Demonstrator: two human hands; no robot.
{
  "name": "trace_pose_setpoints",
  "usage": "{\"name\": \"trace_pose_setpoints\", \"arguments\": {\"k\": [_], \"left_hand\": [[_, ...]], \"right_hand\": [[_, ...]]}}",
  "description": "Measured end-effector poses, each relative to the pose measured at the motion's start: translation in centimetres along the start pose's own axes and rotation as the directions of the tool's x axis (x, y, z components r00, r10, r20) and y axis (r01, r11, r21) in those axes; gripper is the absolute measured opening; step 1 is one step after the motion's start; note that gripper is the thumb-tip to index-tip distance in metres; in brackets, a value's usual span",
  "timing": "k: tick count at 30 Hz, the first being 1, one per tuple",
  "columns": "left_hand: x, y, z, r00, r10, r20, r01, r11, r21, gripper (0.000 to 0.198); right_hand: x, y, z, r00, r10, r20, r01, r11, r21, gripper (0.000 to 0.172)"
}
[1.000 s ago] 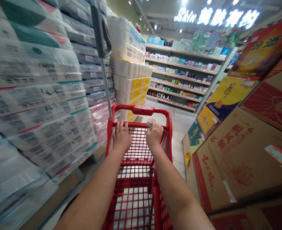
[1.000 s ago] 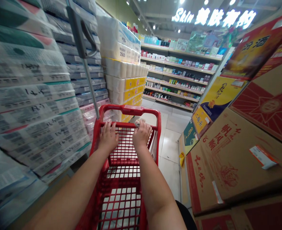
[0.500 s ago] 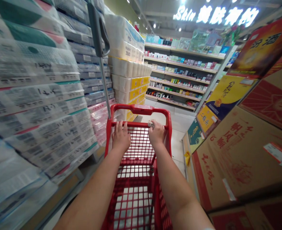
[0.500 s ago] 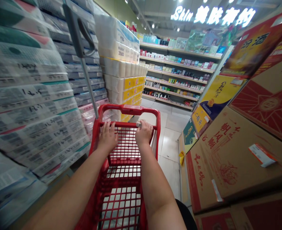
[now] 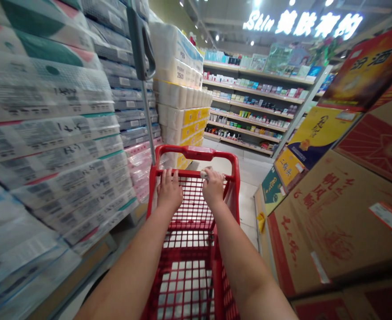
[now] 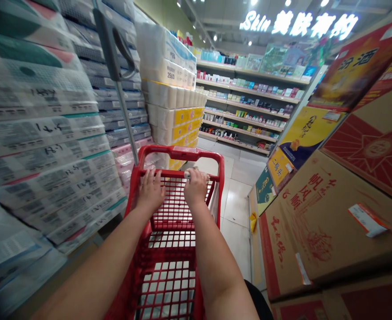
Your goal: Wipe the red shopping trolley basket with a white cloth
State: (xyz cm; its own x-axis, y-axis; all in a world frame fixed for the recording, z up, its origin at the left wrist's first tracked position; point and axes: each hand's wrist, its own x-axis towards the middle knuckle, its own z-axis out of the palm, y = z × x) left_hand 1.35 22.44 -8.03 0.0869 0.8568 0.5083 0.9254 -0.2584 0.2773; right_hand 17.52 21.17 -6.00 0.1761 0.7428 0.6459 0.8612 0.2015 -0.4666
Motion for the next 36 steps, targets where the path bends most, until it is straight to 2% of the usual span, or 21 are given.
{"name": "trace_pose_setpoints", "arguments": {"k": [2,3,7,12,17,22,24,27,32,36], "left_hand": [[-0.01,0.02,-0.08,1.0,-0.002,0.0,0.002,1.0,0.002,0.061],[-0.02,0.02,-0.1,1.0,-0.006,-0.001,0.006,1.0,0.0,0.061],[-0.03,-0.05,-0.06,1.0,0.0,-0.013,0.0,1.0,-0.011,0.061],[0.0,-0.08,0.0,1.0,0.003,-0.012,-0.003,1.0,-0.022,0.06],[0.01,-0.1,0.02,1.0,-0.001,-0.005,0.001,1.0,-0.03,0.061],[-0.01,-0.16,0.22,1.0,-0.001,-0.022,0.0,0.999,-0.04,0.061],[-0.03,-0.2,0.25,1.0,0.003,-0.031,-0.004,0.999,-0.038,0.062],[-0.04,-0.18,0.22,1.0,0.006,-0.02,-0.007,1.0,-0.028,0.061],[-0.03,-0.07,0.11,1.0,-0.001,-0.017,0.0,1.0,-0.029,0.061],[-0.04,-0.07,0.08,1.0,-0.006,-0.015,0.005,0.999,-0.041,0.061]], "right_hand": [[-0.13,-0.16,0.17,0.994,-0.093,0.06,0.093,0.996,0.008,0.044],[-0.17,-0.21,0.21,0.994,-0.09,0.061,0.09,0.996,0.008,0.045],[-0.2,-0.13,0.31,0.998,0.052,-0.041,-0.052,0.999,-0.015,0.044],[-0.3,-0.03,0.56,0.995,-0.086,0.058,0.087,0.996,-0.02,0.046],[-0.23,0.0,0.49,0.998,0.055,-0.044,-0.055,0.998,-0.006,0.044],[-0.18,-0.18,0.51,0.988,-0.121,0.093,0.12,0.993,0.014,0.046],[-0.14,-0.15,0.48,0.993,-0.083,0.078,0.083,0.997,0.01,0.046],[-0.12,-0.05,0.43,1.0,0.019,-0.004,-0.019,1.0,-0.008,0.045],[-0.29,-0.12,0.63,0.991,-0.114,0.073,0.115,0.993,-0.002,0.047],[-0.36,-0.18,0.71,1.0,-0.001,-0.006,0.001,1.0,-0.015,0.046]]}}
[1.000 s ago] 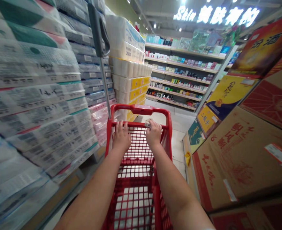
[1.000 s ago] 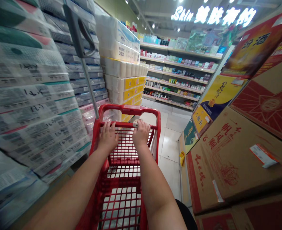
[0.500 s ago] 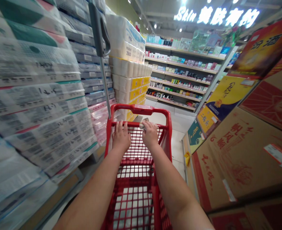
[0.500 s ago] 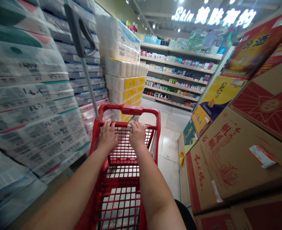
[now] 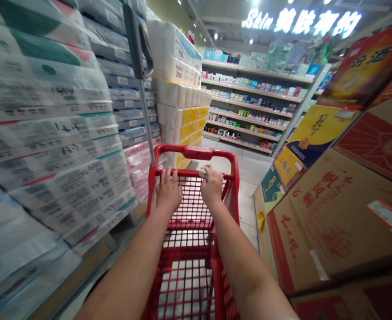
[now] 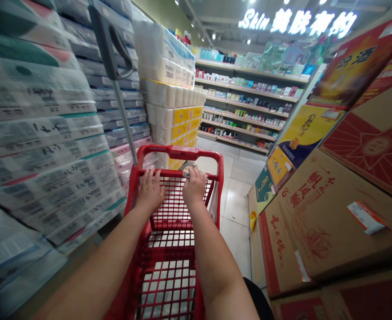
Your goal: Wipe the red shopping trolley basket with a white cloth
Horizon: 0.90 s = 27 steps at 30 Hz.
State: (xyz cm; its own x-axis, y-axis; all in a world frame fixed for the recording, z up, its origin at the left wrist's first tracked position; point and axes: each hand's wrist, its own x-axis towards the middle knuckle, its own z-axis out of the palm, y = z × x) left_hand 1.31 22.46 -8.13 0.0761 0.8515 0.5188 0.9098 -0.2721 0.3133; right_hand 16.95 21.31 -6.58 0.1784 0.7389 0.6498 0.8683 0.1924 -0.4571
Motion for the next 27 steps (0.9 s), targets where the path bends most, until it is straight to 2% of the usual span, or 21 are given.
{"name": "trace_pose_setpoints", "arguments": {"k": [2,6,10,11,15,17,20,25,27], "left_hand": [[0.0,-0.01,0.02,1.0,0.006,0.001,-0.006,1.0,-0.004,0.061],[0.0,-0.09,0.09,1.0,0.005,-0.003,-0.005,1.0,-0.007,0.061],[0.03,-0.16,0.16,1.0,0.008,0.001,-0.008,1.0,0.0,0.061],[0.03,-0.15,0.16,1.0,0.01,0.003,-0.01,1.0,0.002,0.061],[0.02,-0.02,0.07,1.0,0.005,0.0,-0.005,1.0,0.0,0.061],[0.01,0.02,0.01,1.0,0.004,0.0,-0.004,1.0,-0.001,0.061],[0.0,-0.02,0.03,1.0,0.007,0.005,-0.007,1.0,-0.006,0.061],[0.06,-0.04,0.06,1.0,0.003,0.0,-0.003,1.0,-0.006,0.061],[0.08,0.04,-0.03,1.0,-0.003,0.009,0.003,1.0,-0.004,0.062]], "right_hand": [[-0.01,-0.02,0.0,1.0,-0.006,0.0,0.006,1.0,-0.01,0.047],[0.1,-0.1,-0.18,0.989,-0.116,0.095,0.115,0.993,0.008,0.047],[0.29,-0.05,-0.51,0.999,0.047,0.001,-0.047,0.999,0.019,0.045],[0.32,-0.03,-0.54,0.999,0.054,-0.003,-0.054,0.998,0.022,0.045],[0.3,-0.02,-0.41,0.992,-0.094,0.085,0.091,0.995,0.037,0.046],[0.28,-0.02,-0.37,0.995,-0.072,0.073,0.07,0.997,0.033,0.045],[0.28,-0.04,-0.42,0.999,0.036,0.016,-0.036,0.999,0.014,0.045],[0.32,-0.16,-0.46,0.992,-0.078,0.102,0.074,0.996,0.048,0.045],[0.3,-0.18,-0.46,0.997,-0.03,0.073,0.027,0.999,0.045,0.046]]}}
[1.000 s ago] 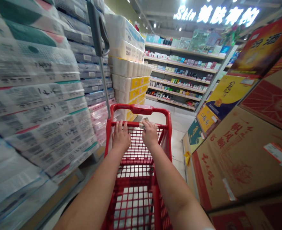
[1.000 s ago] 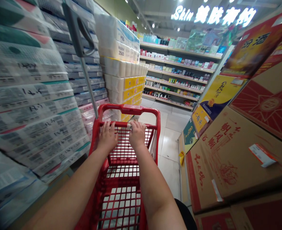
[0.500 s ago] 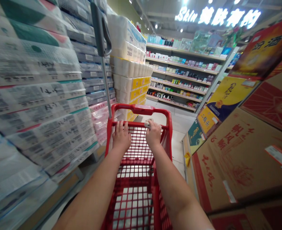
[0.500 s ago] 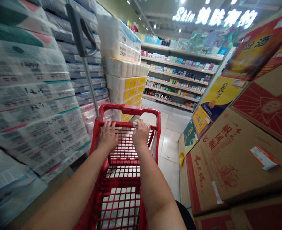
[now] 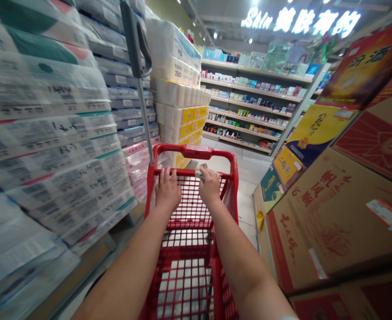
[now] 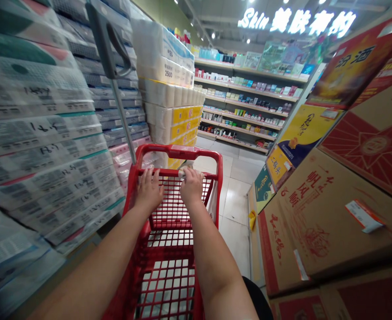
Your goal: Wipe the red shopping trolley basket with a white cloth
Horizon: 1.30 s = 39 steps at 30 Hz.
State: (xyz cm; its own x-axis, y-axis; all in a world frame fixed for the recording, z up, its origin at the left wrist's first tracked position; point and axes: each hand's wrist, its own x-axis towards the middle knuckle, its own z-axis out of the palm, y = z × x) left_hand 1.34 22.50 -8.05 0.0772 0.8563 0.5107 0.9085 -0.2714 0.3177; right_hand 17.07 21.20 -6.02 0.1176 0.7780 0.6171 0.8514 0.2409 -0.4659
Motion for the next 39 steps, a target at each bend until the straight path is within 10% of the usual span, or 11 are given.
{"name": "trace_pose_setpoints", "arguments": {"k": [39], "left_hand": [[-0.06,-0.02,-0.11,1.0,0.005,-0.001,-0.005,1.0,0.001,0.061]], "right_hand": [[-0.4,-0.15,0.55,0.998,-0.063,-0.013,0.062,0.994,-0.089,0.045]]}}
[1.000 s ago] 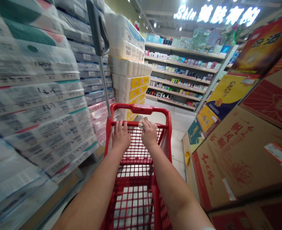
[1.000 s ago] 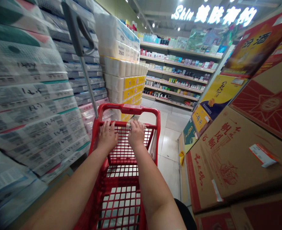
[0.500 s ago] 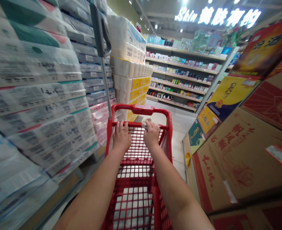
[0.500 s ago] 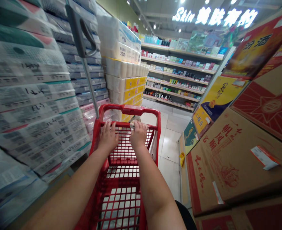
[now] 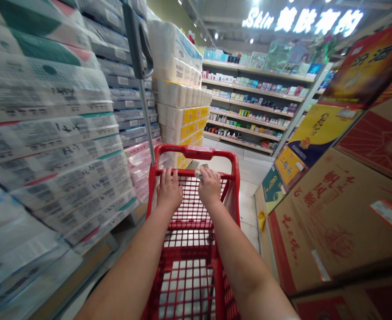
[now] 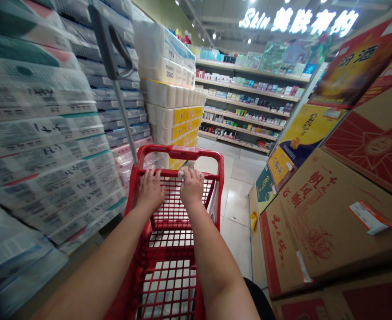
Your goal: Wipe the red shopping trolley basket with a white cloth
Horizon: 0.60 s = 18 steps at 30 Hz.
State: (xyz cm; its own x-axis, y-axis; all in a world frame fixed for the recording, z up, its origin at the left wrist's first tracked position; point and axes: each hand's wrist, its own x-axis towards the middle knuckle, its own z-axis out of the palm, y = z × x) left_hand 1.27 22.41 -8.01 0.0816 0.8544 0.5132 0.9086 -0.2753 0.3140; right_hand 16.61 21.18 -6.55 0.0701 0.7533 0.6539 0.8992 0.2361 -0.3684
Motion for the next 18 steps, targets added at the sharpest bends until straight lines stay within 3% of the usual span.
{"name": "trace_pose_setpoints", "arguments": {"k": [3,9,13,18], "left_hand": [[0.0,0.0,-0.03,1.0,0.0,0.002,0.0,1.0,0.005,0.061],[-0.01,0.04,-0.03,1.0,-0.01,0.007,0.01,1.0,-0.008,0.061],[-0.02,-0.09,0.14,1.0,0.002,-0.005,-0.002,1.0,-0.006,0.061],[0.04,-0.23,0.36,1.0,0.006,-0.016,-0.006,1.0,0.003,0.061]], "right_hand": [[0.05,0.18,0.01,0.994,0.096,-0.046,-0.097,0.995,-0.012,0.046],[0.11,0.1,-0.08,0.993,-0.097,0.062,0.096,0.995,0.017,0.046],[0.09,0.1,0.01,1.0,-0.014,0.023,0.014,1.0,-0.002,0.046],[0.02,0.02,-0.04,0.998,-0.041,0.041,0.041,0.999,-0.021,0.047]]}}
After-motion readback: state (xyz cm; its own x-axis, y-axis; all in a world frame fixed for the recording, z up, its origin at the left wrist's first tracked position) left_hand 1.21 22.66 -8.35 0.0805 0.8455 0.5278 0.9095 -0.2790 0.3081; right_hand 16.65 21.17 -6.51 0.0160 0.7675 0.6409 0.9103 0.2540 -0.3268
